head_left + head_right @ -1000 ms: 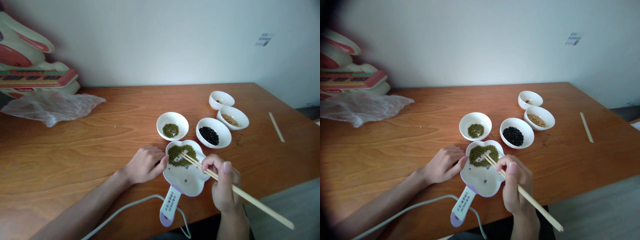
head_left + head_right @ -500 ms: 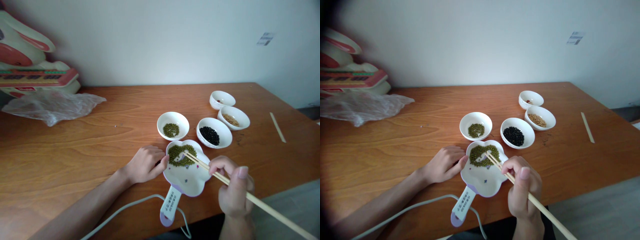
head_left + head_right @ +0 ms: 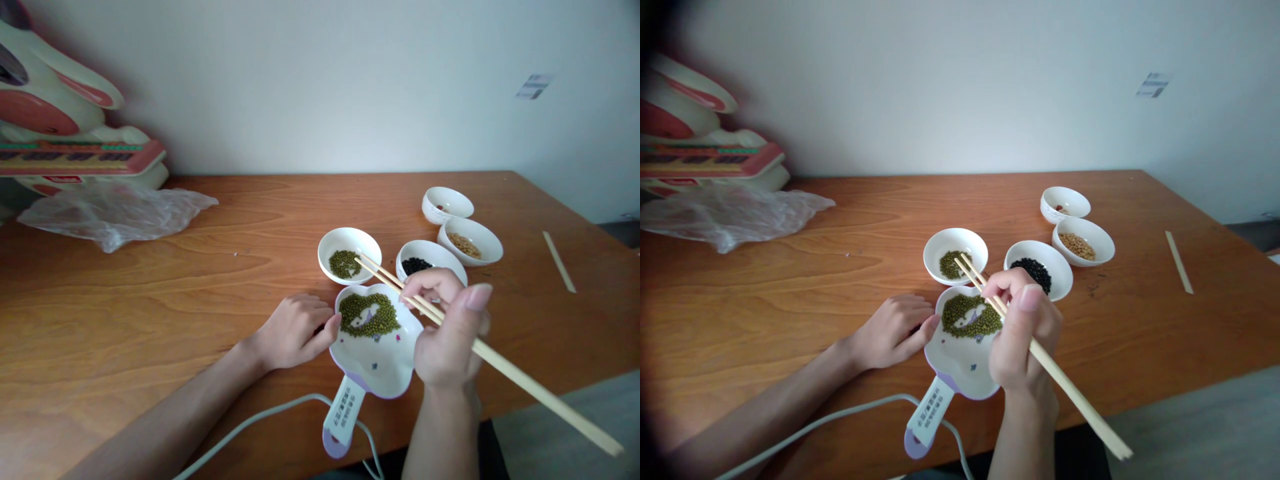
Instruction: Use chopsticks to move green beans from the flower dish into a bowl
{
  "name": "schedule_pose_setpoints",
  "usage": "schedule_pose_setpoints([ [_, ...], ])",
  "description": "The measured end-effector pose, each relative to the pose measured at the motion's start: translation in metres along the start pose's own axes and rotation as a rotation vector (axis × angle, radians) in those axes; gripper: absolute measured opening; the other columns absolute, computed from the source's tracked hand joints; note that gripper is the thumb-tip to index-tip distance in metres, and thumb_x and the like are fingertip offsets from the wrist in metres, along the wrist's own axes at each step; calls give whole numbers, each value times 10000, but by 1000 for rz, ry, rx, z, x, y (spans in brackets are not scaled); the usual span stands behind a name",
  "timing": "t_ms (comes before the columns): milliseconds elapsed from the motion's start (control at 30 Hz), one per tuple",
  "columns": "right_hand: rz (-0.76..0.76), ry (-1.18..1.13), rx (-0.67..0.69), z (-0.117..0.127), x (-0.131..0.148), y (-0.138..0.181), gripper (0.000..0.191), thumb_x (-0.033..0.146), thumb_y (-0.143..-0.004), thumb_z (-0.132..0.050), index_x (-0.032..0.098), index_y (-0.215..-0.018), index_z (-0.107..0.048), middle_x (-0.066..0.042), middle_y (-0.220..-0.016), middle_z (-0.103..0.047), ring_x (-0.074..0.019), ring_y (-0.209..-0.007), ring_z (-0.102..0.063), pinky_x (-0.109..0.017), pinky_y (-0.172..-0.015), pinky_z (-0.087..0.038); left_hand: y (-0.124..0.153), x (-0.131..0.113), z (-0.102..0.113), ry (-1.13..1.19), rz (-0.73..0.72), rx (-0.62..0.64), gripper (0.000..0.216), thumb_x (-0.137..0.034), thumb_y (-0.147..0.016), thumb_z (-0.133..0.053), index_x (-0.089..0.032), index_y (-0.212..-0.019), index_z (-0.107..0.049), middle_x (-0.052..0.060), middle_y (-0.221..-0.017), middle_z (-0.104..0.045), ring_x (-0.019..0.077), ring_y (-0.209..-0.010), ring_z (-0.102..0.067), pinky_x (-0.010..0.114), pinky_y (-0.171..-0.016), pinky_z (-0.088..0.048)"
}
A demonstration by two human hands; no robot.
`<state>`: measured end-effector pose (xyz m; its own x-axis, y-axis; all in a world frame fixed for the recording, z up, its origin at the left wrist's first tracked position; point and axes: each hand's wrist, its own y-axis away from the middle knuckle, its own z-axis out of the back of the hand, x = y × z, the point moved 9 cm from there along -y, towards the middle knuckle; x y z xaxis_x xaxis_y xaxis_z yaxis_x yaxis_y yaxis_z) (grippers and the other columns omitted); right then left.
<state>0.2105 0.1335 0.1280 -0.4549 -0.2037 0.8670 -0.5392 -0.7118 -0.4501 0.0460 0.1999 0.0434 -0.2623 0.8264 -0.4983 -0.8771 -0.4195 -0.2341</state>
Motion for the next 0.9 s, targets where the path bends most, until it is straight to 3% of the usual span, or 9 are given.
schedule_pose_setpoints([
  [167,67,10,-28,29,-8,14,707,630,-1080,-188,244,-707,-649,-91,-715,-633,-263,-735,-614,-388,-600,-386,1,0,-1,-7,4,9,485,-316,-1138,-321,-198,-713,-523,24,-703,-635,166,-648,-558,332,-687,-412],
  [300,61,82,131,44,-18,29,754,663,-1074,-150,246,-711,-662,-86,-726,-660,-263,-754,-614,-391,-634,-404,2,2,-3,-14,11,18,478,-320,-1136,-320,-200,-715,-513,24,-706,-628,166,-649,-550,332,-686,-408],
  [400,19,79,264,42,-25,38,755,664,-1076,-133,237,-713,-638,-67,-706,-627,-230,-695,-583,-372,-617,-399,2,2,-3,-8,14,21,481,-321,-1139,-313,-202,-714,-505,23,-705,-624,168,-651,-544,335,-690,-407],
  [600,-49,32,395,26,-32,46,678,650,-1086,-168,232,-768,-596,-29,-699,-589,-186,-632,-548,-342,-565,-369,2,2,-4,-6,8,15,470,-315,-1138,-329,-201,-720,-510,20,-703,-628,166,-643,-538,335,-693,-410],
  [900,-116,51,381,17,-27,46,676,687,-1073,-207,227,-742,-577,-11,-666,-526,-169,-600,-475,-342,-569,-314,1,2,0,-13,-3,-3,472,-307,-1137,-338,-200,-716,-523,26,-698,-635,165,-638,-548,325,-669,-399],
])
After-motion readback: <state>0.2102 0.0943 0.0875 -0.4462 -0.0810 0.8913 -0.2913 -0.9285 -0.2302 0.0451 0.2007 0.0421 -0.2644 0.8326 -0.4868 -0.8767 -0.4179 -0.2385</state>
